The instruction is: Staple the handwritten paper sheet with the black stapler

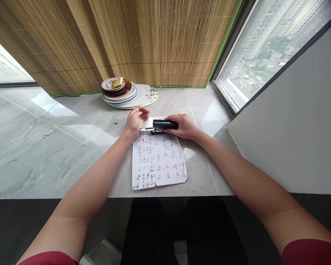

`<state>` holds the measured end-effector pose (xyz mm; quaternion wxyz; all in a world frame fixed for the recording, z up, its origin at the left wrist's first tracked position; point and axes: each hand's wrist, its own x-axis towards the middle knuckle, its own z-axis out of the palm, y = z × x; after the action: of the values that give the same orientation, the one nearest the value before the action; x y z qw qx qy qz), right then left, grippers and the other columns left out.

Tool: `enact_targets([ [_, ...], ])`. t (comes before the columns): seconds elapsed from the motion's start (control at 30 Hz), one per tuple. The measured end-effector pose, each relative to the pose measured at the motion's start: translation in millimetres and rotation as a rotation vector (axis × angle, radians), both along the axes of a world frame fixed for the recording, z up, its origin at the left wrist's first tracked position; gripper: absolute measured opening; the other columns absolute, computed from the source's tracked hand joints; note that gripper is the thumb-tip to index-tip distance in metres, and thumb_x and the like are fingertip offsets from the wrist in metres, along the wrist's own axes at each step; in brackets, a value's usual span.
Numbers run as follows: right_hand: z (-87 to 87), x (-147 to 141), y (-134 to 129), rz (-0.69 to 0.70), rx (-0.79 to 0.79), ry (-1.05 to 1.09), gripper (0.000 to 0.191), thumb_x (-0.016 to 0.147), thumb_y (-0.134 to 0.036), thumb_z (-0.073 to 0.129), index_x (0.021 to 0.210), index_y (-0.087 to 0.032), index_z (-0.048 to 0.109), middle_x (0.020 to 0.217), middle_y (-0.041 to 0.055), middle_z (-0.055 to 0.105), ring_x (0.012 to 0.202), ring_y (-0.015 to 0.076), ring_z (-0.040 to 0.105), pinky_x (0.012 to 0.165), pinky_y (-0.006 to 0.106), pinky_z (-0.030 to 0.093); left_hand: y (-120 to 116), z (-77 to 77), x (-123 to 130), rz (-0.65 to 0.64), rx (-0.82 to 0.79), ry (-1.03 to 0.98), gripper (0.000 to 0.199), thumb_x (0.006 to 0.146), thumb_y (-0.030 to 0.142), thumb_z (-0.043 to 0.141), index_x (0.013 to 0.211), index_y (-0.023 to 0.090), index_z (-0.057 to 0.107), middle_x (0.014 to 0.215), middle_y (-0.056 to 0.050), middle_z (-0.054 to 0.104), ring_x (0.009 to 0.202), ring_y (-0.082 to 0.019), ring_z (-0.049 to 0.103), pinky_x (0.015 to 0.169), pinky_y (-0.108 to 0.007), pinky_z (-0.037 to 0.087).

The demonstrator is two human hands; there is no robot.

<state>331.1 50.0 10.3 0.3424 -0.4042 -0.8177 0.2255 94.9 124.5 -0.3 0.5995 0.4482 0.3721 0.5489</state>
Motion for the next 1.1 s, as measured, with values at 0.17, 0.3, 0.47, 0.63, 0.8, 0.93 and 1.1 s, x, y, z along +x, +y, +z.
enact_targets([
  [0.17, -1.6, -5.1, -3.2, -0.157, 0.223, 0.048, 0.031, 0.093, -0.041, 0.069, 0.121, -0.03, 0.073, 0.105, 0.0076, 0.075, 0.099, 0.0296, 0.061, 0.09, 0.049, 0.051, -7.1, 7.0, 0.3, -0.035, -0.024, -0.016, 0.007, 0.09, 0.017, 0.057, 0.086, 0.019, 0.062, 0.106, -0.009, 0.077, 0.103, -0.02, 0.073, 0.103, -0.039, 0.055],
  [0.3, -3.7, -4.6, -4.4, -0.254, 0.403, -0.038, 0.04, 0.096, -0.038, 0.068, 0.135, -0.042, 0.067, 0.113, 0.0049, 0.074, 0.108, 0.0336, 0.056, 0.1, 0.059, 0.043, -12.0, 13.3, -0.4, -0.16, -0.022, -0.084, 0.019, 0.101, 0.026, 0.05, 0.101, 0.018, 0.068, 0.124, -0.012, 0.076, 0.119, -0.022, 0.072, 0.107, -0.041, 0.055],
  [0.47, -6.9, -4.1, -6.2, -0.236, 0.478, -0.178, 0.036, 0.099, -0.037, 0.066, 0.132, -0.05, 0.065, 0.114, 0.0017, 0.071, 0.11, 0.0313, 0.055, 0.106, 0.057, 0.038, -10.3, 15.0, -1.1, -0.291, -0.174, -0.076, 0.033, 0.107, 0.043, 0.05, 0.105, 0.017, 0.071, 0.114, -0.013, 0.079, 0.116, -0.025, 0.074, 0.103, -0.041, 0.058],
  [0.63, -0.8, -4.7, -10.3, -0.216, 0.472, -0.237, 0.031, 0.1, -0.045, 0.065, 0.131, -0.051, 0.064, 0.111, 0.0019, 0.07, 0.112, 0.0309, 0.054, 0.105, 0.055, 0.04, -8.6, 13.9, -2.0, -0.327, -0.218, -0.075, 0.032, 0.108, 0.039, 0.051, 0.1, 0.017, 0.073, 0.11, -0.013, 0.079, 0.115, -0.024, 0.074, 0.098, -0.035, 0.061],
  [0.8, 3.9, -5.8, -10.6, -0.178, 0.451, -0.267, 0.028, 0.1, -0.049, 0.065, 0.128, -0.052, 0.064, 0.108, 0.0015, 0.069, 0.113, 0.0306, 0.053, 0.105, 0.053, 0.042, -10.6, 14.8, -1.8, -0.345, -0.202, -0.111, 0.03, 0.109, 0.028, 0.05, 0.106, 0.014, 0.076, 0.117, -0.013, 0.078, 0.119, -0.021, 0.073, 0.107, -0.033, 0.058],
  [0.93, 6.3, -6.6, -9.5, -0.164, 0.427, -0.259, 0.03, 0.099, -0.052, 0.067, 0.128, -0.051, 0.065, 0.104, 0.0024, 0.068, 0.115, 0.0311, 0.053, 0.103, 0.053, 0.043, -11.4, 14.5, -1.3, -0.334, -0.192, -0.104, 0.025, 0.106, 0.021, 0.053, 0.106, 0.013, 0.077, 0.124, -0.014, 0.077, 0.122, -0.022, 0.071, 0.111, -0.033, 0.056],
  [1.1, 8.0, -1.9, -8.5, -0.178, 0.42, -0.25, 0.03, 0.098, -0.054, 0.067, 0.128, -0.049, 0.065, 0.104, 0.003, 0.068, 0.115, 0.0314, 0.052, 0.103, 0.053, 0.043, -10.0, 10.8, -1.8, -0.348, -0.164, -0.087, 0.021, 0.102, 0.015, 0.057, 0.104, 0.014, 0.077, 0.125, -0.013, 0.076, 0.127, -0.022, 0.069, 0.113, -0.034, 0.056],
])
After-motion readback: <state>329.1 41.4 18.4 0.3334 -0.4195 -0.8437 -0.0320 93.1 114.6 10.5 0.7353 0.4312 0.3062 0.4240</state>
